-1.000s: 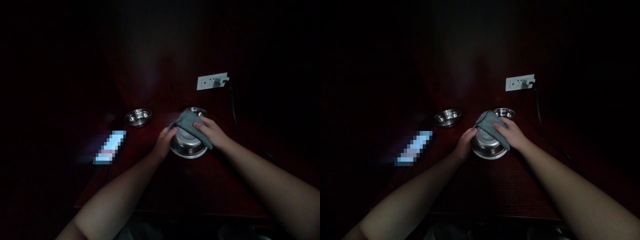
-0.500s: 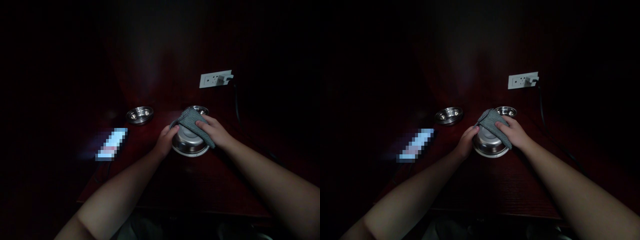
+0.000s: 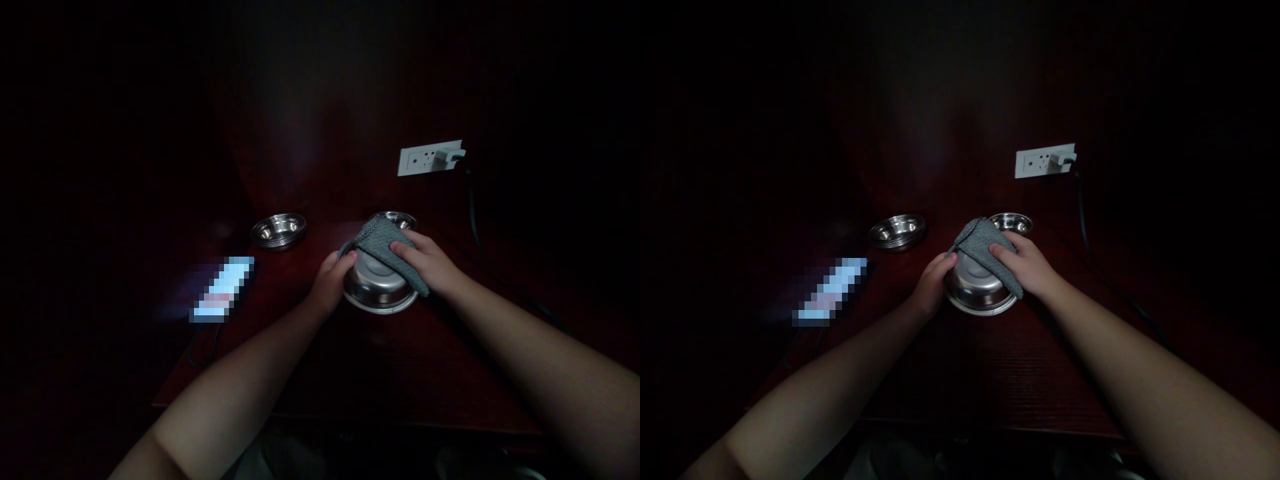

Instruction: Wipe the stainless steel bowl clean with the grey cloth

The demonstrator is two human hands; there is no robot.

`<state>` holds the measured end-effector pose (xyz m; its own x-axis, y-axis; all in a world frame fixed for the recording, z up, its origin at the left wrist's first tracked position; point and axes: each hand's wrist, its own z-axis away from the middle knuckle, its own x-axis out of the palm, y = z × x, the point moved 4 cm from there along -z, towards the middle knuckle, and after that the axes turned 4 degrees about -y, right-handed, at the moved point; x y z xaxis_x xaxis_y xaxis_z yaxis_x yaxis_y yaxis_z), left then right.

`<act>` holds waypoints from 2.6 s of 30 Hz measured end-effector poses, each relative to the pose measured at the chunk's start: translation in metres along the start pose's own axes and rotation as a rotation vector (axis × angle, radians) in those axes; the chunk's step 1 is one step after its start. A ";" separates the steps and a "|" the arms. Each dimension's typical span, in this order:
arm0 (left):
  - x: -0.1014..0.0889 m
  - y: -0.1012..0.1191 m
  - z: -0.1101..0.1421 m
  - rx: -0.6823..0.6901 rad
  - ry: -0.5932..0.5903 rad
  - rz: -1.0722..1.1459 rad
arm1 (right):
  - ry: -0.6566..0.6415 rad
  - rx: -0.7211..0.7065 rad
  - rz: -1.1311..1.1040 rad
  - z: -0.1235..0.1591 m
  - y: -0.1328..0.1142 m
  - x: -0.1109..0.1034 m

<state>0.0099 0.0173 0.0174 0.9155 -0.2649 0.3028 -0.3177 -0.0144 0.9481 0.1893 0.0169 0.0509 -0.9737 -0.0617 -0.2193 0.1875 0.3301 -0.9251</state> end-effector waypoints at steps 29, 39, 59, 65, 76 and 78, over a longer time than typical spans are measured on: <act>0.000 0.000 -0.001 0.005 -0.012 0.002 | 0.000 -0.008 0.004 -0.002 0.003 0.000; -0.001 0.003 -0.002 0.001 -0.024 -0.035 | -0.012 0.002 -0.015 0.000 0.000 0.002; -0.001 0.003 0.001 0.030 0.002 -0.034 | 0.024 -0.032 -0.001 0.002 -0.002 0.003; 0.000 0.002 -0.004 0.149 0.016 0.198 | 0.137 -0.156 0.081 0.004 -0.008 0.002; 0.015 -0.001 0.013 -0.020 -0.232 0.179 | 0.310 -0.179 0.151 0.004 -0.008 -0.009; 0.015 -0.001 0.011 -0.007 -0.221 0.156 | 0.297 -0.160 0.136 0.003 -0.006 -0.009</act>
<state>0.0211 0.0027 0.0200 0.7794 -0.4671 0.4175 -0.4482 0.0498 0.8925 0.1976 0.0129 0.0575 -0.9407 0.2619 -0.2155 0.3182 0.4612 -0.8283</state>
